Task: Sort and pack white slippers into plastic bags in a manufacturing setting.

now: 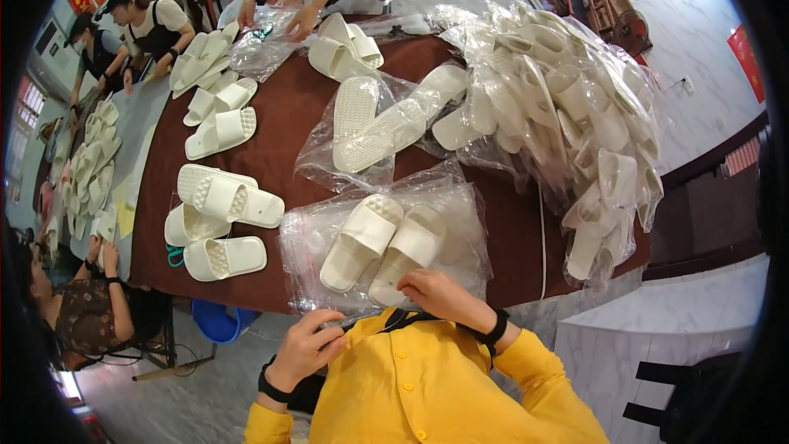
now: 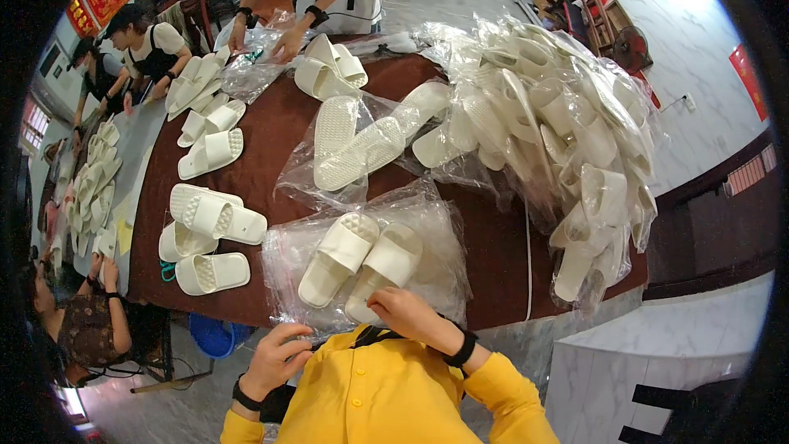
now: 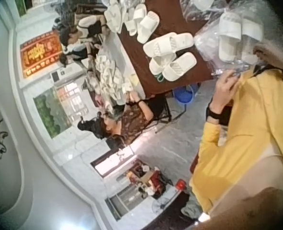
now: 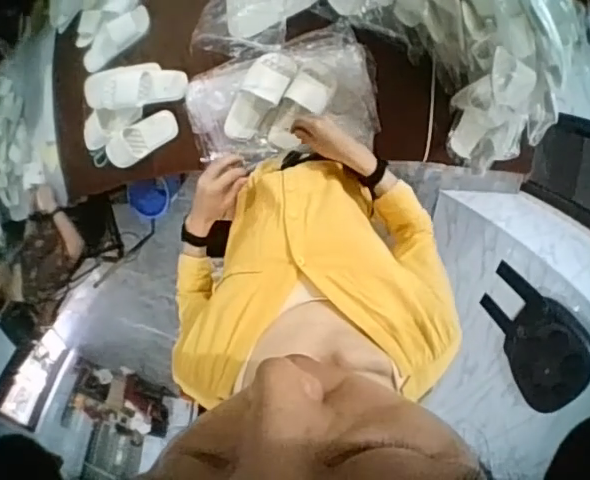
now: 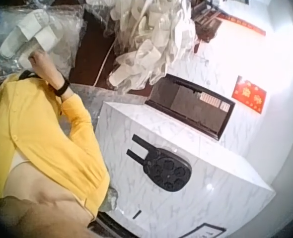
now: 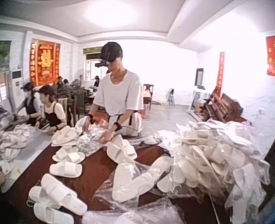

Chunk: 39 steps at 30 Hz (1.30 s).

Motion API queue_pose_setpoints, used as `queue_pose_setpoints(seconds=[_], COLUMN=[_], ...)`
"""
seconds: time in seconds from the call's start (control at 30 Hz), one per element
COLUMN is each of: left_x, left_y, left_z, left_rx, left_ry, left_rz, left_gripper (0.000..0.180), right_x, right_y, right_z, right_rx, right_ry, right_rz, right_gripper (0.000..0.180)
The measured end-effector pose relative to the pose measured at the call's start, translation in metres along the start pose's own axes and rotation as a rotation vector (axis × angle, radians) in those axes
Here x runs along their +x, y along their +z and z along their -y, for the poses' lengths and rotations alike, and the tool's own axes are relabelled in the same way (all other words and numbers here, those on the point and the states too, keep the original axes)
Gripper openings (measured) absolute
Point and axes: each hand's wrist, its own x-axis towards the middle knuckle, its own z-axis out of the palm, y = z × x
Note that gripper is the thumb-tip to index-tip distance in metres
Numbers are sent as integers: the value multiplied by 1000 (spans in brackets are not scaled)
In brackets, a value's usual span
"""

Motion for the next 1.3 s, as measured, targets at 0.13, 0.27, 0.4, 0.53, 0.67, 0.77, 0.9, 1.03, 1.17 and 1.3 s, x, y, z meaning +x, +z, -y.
queue_pose_setpoints(seconds=[0.13, 0.27, 0.4, 0.53, 0.67, 0.77, 0.9, 1.03, 1.17, 1.3], left_x=[-22, -30, -25, -18, -15, -13, -13, -16, -19, -17], left_y=[2, 6, 9, 11, 10, 11, 7, 3, 6, 12], left_z=[14, 23, 19, 13, 11, 12, 9, 10, 18, 35], left_rx=[110, 132, 120, 64, 52, 42, 89, 83, 95, 142], left_ry=[-12, -8, 70, 91, 129, 133, 129, 109, 78, 111], left_rz=[36, 39, 94, 150, 200, 205, 145, 133, 142, 146], left_gripper=[15, 15, 17, 15, 14, 15, 18, 18, 17, 15], right_x=[11, 15, 9, 2, -1, 0, 3, 6, 9, 12], right_y=[20, 28, 28, 23, 24, 22, 22, 24, 26, 29], right_z=[-6, -10, -12, -10, -12, -10, -15, -17, -22, -29], right_rx=[-125, -199, -285, -304, -293, -311, -301, -300, -314, -325], right_ry=[23, 34, 75, 86, 116, 126, 131, 119, 118, 143], right_rz=[192, 217, 227, 248, 235, 239, 246, 245, 260, 231], right_gripper=[17, 18, 20, 21, 21, 22, 22, 23, 23, 23])
